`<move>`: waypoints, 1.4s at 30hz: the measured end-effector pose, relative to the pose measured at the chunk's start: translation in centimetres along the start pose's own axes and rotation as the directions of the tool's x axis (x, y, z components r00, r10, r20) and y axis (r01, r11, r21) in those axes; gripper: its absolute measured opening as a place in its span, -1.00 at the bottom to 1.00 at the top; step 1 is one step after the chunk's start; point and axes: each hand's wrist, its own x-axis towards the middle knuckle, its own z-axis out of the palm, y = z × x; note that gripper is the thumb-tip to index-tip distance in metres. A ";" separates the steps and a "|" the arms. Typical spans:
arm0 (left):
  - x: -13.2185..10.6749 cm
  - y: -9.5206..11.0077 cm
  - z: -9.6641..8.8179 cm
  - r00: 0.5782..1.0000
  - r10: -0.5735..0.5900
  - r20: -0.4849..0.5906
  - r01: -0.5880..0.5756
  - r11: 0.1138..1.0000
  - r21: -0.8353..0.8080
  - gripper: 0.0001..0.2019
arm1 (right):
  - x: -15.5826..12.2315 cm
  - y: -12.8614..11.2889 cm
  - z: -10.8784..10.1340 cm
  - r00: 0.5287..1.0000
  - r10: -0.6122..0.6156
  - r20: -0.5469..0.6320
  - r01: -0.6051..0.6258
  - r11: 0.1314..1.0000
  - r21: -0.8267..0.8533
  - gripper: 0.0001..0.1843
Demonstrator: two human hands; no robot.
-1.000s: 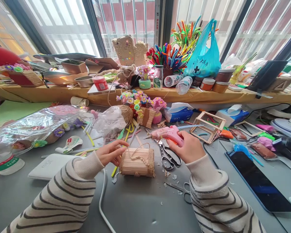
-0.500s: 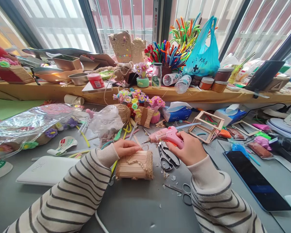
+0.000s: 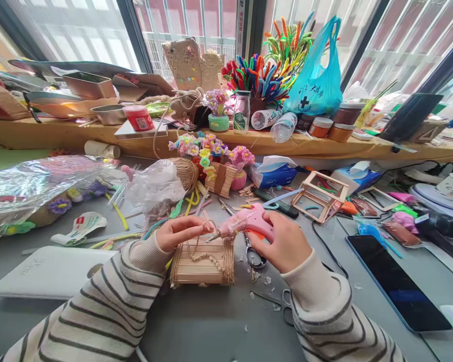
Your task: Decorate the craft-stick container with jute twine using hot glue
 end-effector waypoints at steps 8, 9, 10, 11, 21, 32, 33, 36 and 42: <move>-0.3 0.1 0.2 0.999 0.041 -0.002 -0.041 0.998 -0.047 -0.82 | -0.4 -0.5 1.1 0.995 -0.056 -0.086 0.051 0.997 -0.065 -0.68; -0.3 0.0 0.2 0.999 0.049 0.000 -0.049 0.998 -0.047 -0.83 | -0.4 -0.6 1.1 0.993 -0.064 -0.096 0.057 0.996 -0.073 -0.67; -0.2 -0.1 0.1 0.998 0.058 0.005 -0.057 0.997 -0.046 -0.84 | -0.4 -0.6 1.2 0.992 -0.070 -0.103 0.062 0.995 -0.082 -0.67; -0.1 -0.3 0.0 0.998 0.068 0.014 -0.068 0.997 -0.047 -0.84 | -0.4 -0.6 1.3 0.992 -0.073 -0.105 0.064 0.994 -0.089 -0.66; 0.2 -0.7 -0.4 0.992 0.113 0.055 -0.111 0.993 -0.044 -0.83 | -0.7 -0.7 1.3 0.988 -0.083 -0.129 0.065 0.988 -0.139 -0.65; 0.0 0.2 0.0 0.998 0.041 0.043 -0.038 0.997 -0.072 -0.77 | -0.9 -1.1 1.1 0.946 -0.177 -0.272 0.121 0.970 -0.211 -0.62; 0.0 0.2 0.0 0.998 0.041 0.043 -0.038 0.997 -0.073 -0.77 | -0.9 -1.1 1.1 0.944 -0.180 -0.277 0.122 0.970 -0.212 -0.62; 0.0 0.1 -0.1 0.998 0.043 0.047 -0.040 0.997 -0.071 -0.77 | -0.9 -1.1 1.0 0.941 -0.186 -0.282 0.124 0.967 -0.224 -0.61; 0.1 -0.7 -0.4 0.997 0.064 0.052 -0.060 0.996 -0.060 -0.79 | -0.8 -0.9 0.5 0.932 -0.189 -0.311 0.116 0.964 -0.239 -0.62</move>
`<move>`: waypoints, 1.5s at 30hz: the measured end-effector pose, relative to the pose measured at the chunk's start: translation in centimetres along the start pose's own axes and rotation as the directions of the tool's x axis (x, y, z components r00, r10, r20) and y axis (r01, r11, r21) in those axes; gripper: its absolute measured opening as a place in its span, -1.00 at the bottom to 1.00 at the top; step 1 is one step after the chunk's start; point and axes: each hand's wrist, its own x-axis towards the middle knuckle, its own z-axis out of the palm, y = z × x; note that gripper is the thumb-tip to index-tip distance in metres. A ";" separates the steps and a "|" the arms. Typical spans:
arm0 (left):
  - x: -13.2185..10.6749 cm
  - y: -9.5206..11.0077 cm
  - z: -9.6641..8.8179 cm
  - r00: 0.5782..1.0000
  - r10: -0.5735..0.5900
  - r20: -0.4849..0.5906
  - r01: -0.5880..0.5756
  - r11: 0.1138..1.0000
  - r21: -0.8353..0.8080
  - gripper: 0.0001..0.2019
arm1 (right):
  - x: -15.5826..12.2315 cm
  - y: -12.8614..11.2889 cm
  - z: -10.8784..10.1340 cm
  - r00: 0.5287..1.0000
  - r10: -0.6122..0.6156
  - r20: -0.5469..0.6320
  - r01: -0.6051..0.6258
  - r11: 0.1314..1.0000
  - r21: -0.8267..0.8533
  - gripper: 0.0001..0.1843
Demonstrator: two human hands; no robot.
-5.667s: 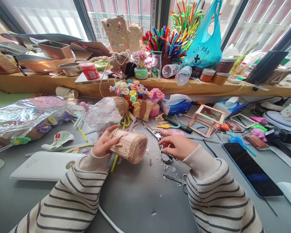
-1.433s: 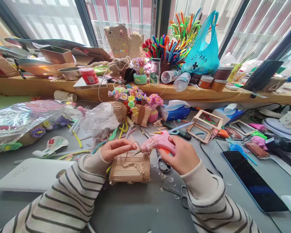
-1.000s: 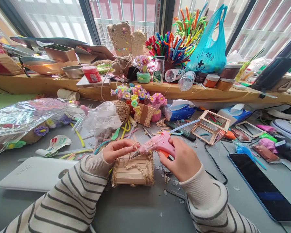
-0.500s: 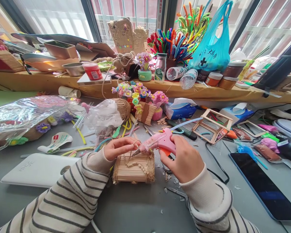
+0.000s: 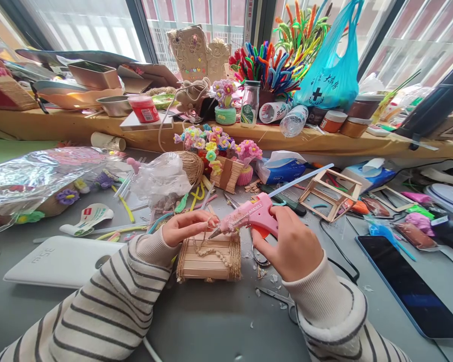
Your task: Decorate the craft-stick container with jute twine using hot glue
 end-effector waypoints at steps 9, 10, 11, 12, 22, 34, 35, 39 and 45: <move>0.0 -0.3 -0.2 1.000 0.016 -0.005 -0.016 1.000 0.021 -0.79 | 0.2 0.3 -0.2 1.000 -0.008 -0.007 0.008 1.000 -0.007 -0.61; 0.0 -0.3 -0.2 1.000 0.021 -0.008 -0.021 1.000 0.022 -0.79 | 0.2 0.3 -0.1 1.000 -0.008 -0.017 0.008 1.000 -0.011 -0.61; 0.0 -0.3 -0.2 1.000 0.028 -0.009 -0.028 0.999 0.024 -0.78 | 0.2 0.2 -0.1 1.000 -0.010 -0.027 0.010 1.000 -0.014 -0.62; 0.0 -0.3 -0.2 0.999 0.035 -0.009 -0.035 0.999 0.025 -0.78 | 0.1 0.2 0.0 0.999 -0.016 -0.036 0.015 1.000 -0.017 -0.62; -0.1 -0.2 0.0 0.999 0.033 -0.005 -0.033 0.999 0.019 -0.78 | 0.1 -0.3 -0.2 0.995 -0.065 -0.081 0.063 0.998 -0.029 -0.65; 0.0 -0.2 0.1 0.999 0.047 0.000 -0.047 0.999 0.015 -0.76 | -0.2 -0.8 -0.1 0.997 -0.043 -0.064 0.042 0.999 -0.022 -0.66; 0.0 -0.2 0.1 0.999 0.046 -0.005 -0.046 0.999 0.017 -0.75 | -0.2 -0.8 -0.1 0.997 -0.045 -0.065 0.044 0.999 -0.024 -0.67; 0.0 -0.2 0.1 0.999 0.039 -0.007 -0.039 0.999 0.025 -0.74 | -0.2 -0.8 0.0 0.994 -0.081 -0.072 0.079 0.996 -0.037 -0.66; 0.0 0.1 0.3 1.000 0.030 -0.010 -0.030 1.000 0.004 -0.75 | -0.2 -0.8 0.0 0.993 -0.093 -0.074 0.089 0.995 -0.055 -0.66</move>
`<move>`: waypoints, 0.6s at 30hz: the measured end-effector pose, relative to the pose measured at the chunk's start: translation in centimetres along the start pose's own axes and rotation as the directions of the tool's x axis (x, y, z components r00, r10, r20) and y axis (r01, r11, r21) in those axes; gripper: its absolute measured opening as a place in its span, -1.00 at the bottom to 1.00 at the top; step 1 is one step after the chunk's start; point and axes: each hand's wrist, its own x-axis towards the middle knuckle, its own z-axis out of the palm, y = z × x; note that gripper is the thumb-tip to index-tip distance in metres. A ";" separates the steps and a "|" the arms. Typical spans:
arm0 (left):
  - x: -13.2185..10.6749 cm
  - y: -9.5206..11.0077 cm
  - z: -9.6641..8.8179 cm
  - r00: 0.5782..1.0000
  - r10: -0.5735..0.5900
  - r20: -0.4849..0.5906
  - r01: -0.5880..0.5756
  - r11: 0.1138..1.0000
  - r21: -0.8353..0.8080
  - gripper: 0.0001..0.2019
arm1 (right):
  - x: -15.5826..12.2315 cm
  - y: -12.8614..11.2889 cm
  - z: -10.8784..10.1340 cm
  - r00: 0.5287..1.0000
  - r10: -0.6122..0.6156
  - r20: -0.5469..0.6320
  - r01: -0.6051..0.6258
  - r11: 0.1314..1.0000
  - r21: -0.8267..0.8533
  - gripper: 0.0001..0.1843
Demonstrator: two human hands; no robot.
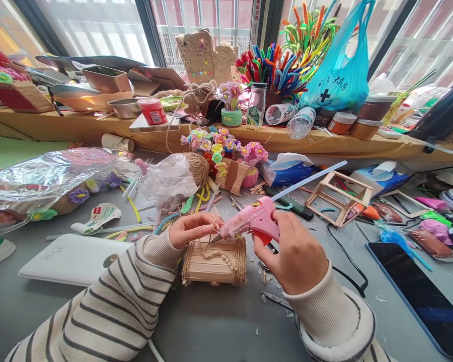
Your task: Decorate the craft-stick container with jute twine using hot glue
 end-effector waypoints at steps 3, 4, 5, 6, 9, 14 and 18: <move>0.0 0.2 0.1 1.000 -0.016 -0.015 0.016 1.000 -0.001 -0.71 | 0.0 -0.1 0.0 1.000 0.001 -0.009 -0.001 1.000 -0.014 -0.67; 0.0 0.2 0.1 1.000 -0.022 -0.020 0.022 1.000 0.002 -0.71 | 0.0 -0.1 0.0 1.000 0.003 -0.012 -0.003 1.000 -0.017 -0.67; 0.0 0.3 0.2 0.999 -0.026 -0.024 0.026 1.000 0.005 -0.71 | 0.0 -0.1 -0.1 1.000 0.006 -0.015 -0.006 1.000 -0.019 -0.68; -0.1 0.3 0.2 0.999 -0.030 -0.021 0.030 1.000 0.009 -0.71 | 0.0 -0.1 -0.1 1.000 0.009 -0.017 -0.010 1.000 -0.021 -0.68; -0.1 0.3 0.1 1.000 -0.030 -0.007 0.030 0.999 0.011 -0.73 | 0.0 -0.1 -0.1 1.000 0.016 -0.021 -0.017 1.000 -0.021 -0.68; -0.2 0.3 0.0 1.000 -0.025 0.005 0.025 1.000 -0.005 -0.75 | 0.0 -0.1 -0.2 1.000 0.008 -0.030 -0.009 1.000 -0.022 -0.66; -0.2 0.2 0.0 1.000 -0.027 0.016 0.027 0.999 -0.021 -0.76 | 0.1 0.0 -0.2 0.999 0.021 -0.026 -0.022 1.000 -0.018 -0.65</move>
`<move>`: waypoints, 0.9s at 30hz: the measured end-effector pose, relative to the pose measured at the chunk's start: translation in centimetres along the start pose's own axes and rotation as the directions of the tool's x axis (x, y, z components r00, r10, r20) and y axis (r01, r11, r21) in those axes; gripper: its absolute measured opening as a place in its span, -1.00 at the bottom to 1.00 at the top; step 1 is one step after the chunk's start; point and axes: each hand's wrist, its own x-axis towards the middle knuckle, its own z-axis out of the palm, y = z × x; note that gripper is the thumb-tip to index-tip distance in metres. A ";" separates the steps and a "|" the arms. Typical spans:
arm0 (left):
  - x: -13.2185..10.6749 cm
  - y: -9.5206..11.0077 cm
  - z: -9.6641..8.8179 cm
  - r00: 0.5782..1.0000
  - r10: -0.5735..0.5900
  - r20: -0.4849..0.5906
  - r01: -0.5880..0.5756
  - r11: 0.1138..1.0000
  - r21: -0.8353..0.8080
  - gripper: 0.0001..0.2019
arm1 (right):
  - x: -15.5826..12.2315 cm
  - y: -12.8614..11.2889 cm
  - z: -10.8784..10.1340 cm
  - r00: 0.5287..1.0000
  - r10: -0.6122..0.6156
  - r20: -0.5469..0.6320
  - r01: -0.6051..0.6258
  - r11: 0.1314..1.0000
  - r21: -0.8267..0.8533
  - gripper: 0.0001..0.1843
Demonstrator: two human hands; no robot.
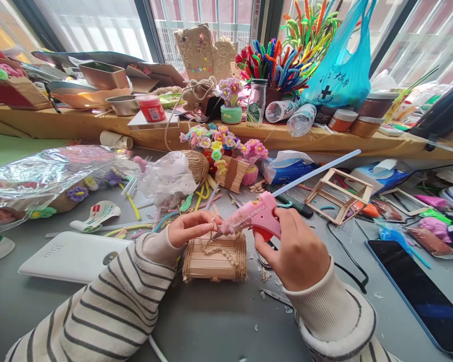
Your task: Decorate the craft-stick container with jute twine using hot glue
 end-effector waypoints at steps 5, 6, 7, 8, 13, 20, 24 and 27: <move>0.0 -0.1 -0.1 1.000 -0.006 0.024 0.006 1.000 -0.023 -0.79 | 0.0 0.1 -0.1 1.000 -0.007 0.006 0.007 1.000 -0.011 -0.65; 0.0 -0.1 -0.1 1.000 -0.004 0.030 0.005 1.000 -0.030 -0.80 | 0.0 0.2 -0.1 1.000 -0.012 0.002 0.012 1.000 -0.017 -0.65; 0.0 -0.1 -0.1 0.999 -0.001 0.037 0.002 0.999 -0.036 -0.81 | 0.1 0.2 -0.1 1.000 -0.017 -0.002 0.017 1.000 -0.024 -0.65; 0.0 -0.2 -0.1 0.999 0.004 0.042 -0.002 0.999 -0.040 -0.82 | 0.1 0.2 -0.2 1.000 -0.020 -0.005 0.020 0.999 -0.030 -0.65; 0.1 -0.2 -0.1 0.999 -0.004 0.039 0.005 0.999 -0.039 -0.82 | 0.2 0.4 -0.1 0.999 -0.036 -0.027 0.035 0.999 -0.036 -0.64; 0.1 -0.2 -0.2 0.999 0.012 0.053 -0.011 0.999 -0.032 -0.84 | 0.2 0.4 -0.1 0.998 -0.058 -0.037 0.058 0.998 -0.009 -0.66; 0.0 -0.2 -0.2 0.998 0.010 0.055 -0.007 0.999 -0.053 -0.85 | 0.2 0.5 -0.1 0.998 -0.058 -0.027 0.058 0.998 0.001 -0.67; 0.0 -0.2 -0.1 0.999 0.011 0.046 -0.008 0.998 -0.056 -0.85 | 0.2 0.5 -0.1 0.998 -0.050 -0.023 0.050 0.999 0.009 -0.67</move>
